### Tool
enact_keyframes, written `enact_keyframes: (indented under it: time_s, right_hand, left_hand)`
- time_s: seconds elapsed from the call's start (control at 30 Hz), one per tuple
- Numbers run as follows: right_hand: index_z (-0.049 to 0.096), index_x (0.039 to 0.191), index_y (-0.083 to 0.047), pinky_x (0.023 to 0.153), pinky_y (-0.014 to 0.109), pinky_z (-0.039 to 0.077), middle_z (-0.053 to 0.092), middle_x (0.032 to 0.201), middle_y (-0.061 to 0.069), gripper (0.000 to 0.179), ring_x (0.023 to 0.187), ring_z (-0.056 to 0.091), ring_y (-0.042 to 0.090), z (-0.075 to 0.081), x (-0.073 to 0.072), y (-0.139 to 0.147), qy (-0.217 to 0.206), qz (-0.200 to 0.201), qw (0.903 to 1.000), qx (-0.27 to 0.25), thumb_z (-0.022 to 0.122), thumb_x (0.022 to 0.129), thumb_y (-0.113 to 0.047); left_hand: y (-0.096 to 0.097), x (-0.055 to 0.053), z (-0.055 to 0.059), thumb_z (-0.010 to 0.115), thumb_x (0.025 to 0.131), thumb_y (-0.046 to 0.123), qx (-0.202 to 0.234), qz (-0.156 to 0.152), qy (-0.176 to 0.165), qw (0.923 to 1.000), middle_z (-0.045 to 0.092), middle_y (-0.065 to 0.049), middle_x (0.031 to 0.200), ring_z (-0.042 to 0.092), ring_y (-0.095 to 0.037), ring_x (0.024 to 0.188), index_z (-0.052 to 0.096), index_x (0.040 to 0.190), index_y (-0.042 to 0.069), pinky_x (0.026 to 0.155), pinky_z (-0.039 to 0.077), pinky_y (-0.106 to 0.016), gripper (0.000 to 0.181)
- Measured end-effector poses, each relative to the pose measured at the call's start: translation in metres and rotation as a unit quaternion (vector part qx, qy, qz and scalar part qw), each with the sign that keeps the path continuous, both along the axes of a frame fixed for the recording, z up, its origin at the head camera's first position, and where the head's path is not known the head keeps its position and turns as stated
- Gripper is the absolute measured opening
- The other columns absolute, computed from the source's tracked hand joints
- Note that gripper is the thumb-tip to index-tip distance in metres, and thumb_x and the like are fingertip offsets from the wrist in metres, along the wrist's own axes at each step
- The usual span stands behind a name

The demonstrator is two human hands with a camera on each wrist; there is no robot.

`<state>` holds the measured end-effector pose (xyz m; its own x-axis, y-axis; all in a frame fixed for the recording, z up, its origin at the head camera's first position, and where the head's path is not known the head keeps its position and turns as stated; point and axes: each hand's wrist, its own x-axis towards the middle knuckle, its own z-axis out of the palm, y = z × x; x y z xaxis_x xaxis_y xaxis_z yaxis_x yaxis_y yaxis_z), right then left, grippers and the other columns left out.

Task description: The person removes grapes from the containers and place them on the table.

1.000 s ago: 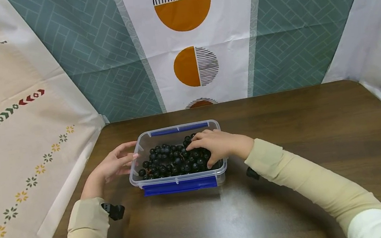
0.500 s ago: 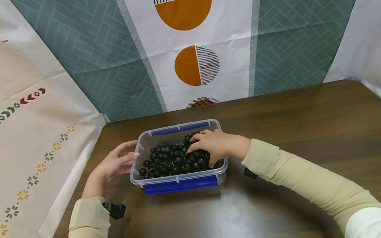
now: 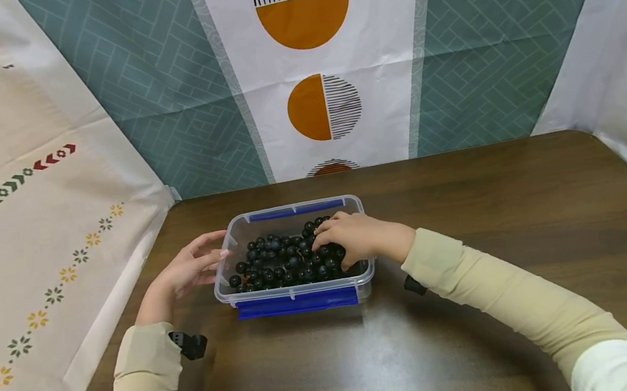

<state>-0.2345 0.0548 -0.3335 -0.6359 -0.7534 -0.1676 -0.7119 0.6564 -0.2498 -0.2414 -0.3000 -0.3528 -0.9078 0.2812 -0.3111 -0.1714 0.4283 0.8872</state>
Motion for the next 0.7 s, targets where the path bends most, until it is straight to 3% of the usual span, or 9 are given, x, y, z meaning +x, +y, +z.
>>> enact_keyframes:
  time_s: [0.43, 0.7]
  right_hand:
    - [0.059, 0.126, -0.023, 0.089, 0.044, 0.049, 0.049, 0.135, 0.007, 0.05, 0.124, 0.043, 0.03, -0.0061, 0.0003, -0.0002, 0.039, 0.011, 0.9992, 0.005, 0.077, 0.08, -0.018]
    - [0.06, 0.126, -0.021, 0.085, 0.042, 0.051, 0.052, 0.131, 0.009, 0.049, 0.121, 0.047, 0.03, -0.0042, 0.0031, 0.0008, 0.083, 0.035, 0.9959, 0.012, 0.077, 0.081, -0.014]
  left_hand:
    - [0.0003, 0.0003, -0.002, 0.058, 0.096, 0.027, 0.005, 0.003, -0.004, 1.0, 0.041, -0.025, 0.139, 0.062, -0.012, 0.1, 0.021, 0.151, 0.014, 0.081, 0.055, -0.036, 0.068]
    - [-0.0002, -0.0002, -0.0032, 0.058, 0.096, 0.027, 0.01, 0.005, 0.0, 0.9999, 0.046, -0.021, 0.133, 0.062, -0.012, 0.098, 0.023, 0.15, 0.014, 0.081, 0.055, -0.036, 0.067]
